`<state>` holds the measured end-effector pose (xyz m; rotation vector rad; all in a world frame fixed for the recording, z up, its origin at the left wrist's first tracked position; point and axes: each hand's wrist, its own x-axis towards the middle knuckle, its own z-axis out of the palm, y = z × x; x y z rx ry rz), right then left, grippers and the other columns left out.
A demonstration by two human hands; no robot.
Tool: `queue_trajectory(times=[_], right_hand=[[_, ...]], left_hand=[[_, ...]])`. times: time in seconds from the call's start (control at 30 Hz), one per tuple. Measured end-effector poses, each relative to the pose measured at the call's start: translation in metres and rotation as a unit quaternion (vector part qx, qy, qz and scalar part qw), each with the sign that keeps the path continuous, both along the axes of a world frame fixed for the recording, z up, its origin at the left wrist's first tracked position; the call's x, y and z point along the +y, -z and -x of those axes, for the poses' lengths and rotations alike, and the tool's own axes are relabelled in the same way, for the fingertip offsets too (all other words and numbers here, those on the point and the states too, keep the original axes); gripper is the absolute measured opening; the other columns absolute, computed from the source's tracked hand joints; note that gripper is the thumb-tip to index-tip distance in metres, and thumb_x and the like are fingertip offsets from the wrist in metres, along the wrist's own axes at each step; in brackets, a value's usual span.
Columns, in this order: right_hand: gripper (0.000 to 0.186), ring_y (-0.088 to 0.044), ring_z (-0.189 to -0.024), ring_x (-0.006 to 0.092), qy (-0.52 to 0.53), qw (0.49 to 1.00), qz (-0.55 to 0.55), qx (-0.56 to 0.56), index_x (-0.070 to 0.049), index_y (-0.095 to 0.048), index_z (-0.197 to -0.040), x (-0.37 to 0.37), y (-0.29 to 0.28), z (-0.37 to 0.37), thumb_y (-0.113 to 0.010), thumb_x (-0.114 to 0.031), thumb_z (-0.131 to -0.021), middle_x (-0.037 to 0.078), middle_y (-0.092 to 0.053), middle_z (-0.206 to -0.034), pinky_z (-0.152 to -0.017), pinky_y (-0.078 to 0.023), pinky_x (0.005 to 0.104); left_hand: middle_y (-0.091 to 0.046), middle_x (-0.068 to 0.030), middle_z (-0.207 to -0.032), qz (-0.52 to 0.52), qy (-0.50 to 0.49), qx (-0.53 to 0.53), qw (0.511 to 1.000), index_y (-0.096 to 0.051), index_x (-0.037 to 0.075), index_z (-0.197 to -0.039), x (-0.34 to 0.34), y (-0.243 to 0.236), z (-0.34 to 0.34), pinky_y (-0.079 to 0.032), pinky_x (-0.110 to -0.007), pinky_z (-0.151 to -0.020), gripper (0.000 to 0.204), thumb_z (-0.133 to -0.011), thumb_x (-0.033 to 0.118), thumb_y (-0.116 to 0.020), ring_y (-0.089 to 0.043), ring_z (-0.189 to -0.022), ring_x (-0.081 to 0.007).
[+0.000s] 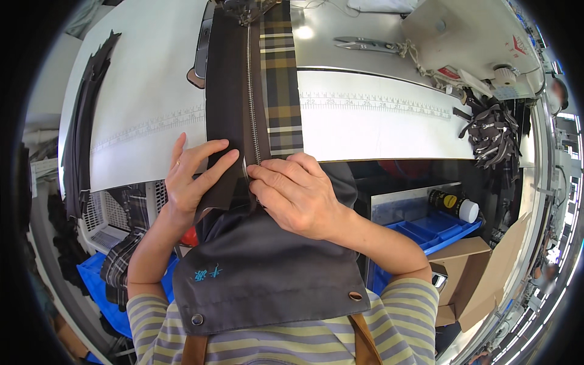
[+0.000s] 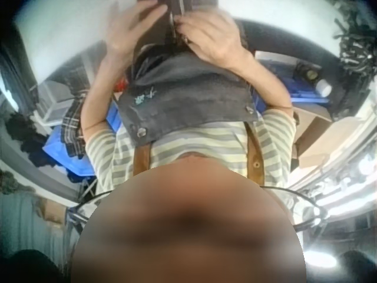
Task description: Sewing a zipper onto pieces of plaid fabric using an industrial sewing machine.
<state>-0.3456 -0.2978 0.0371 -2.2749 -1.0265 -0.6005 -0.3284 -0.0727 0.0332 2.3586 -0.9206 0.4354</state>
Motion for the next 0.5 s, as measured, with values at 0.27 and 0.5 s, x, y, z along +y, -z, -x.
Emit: queue_trajectory(times=[0.27,0.5], right_hand=[[0.020,-0.063,-0.092,0.0211,-0.012,1.000,-0.005,-0.016,-0.002,-0.064,-0.086,0.0074,-0.0065,-0.0015,-0.069,-0.007,-0.067,0.009,-0.067,-0.099,-0.076,-0.047,0.0333],[0.023,-0.062,-0.095,0.0251,-0.045,0.998,0.027,0.018,-0.001,-0.065,-0.092,0.0039,-0.0088,0.0013,-0.066,-0.008,-0.070,0.012,-0.065,-0.103,-0.078,-0.048,0.0355]], left_hand=[[-0.062,-0.0085,-0.113,0.004,0.000,-0.002,1.000,-0.069,0.008,-0.112,-0.0016,-0.0009,-0.0007,-0.023,-0.045,-0.111,0.038,-0.078,0.012,-0.052,-0.063,-0.091,-0.0196],[-0.062,-0.0070,-0.113,-0.011,-0.001,0.006,1.000,-0.069,0.005,-0.109,-0.0044,-0.0051,0.0007,-0.018,-0.046,-0.113,0.037,-0.076,0.009,-0.053,-0.061,-0.099,-0.0194]])
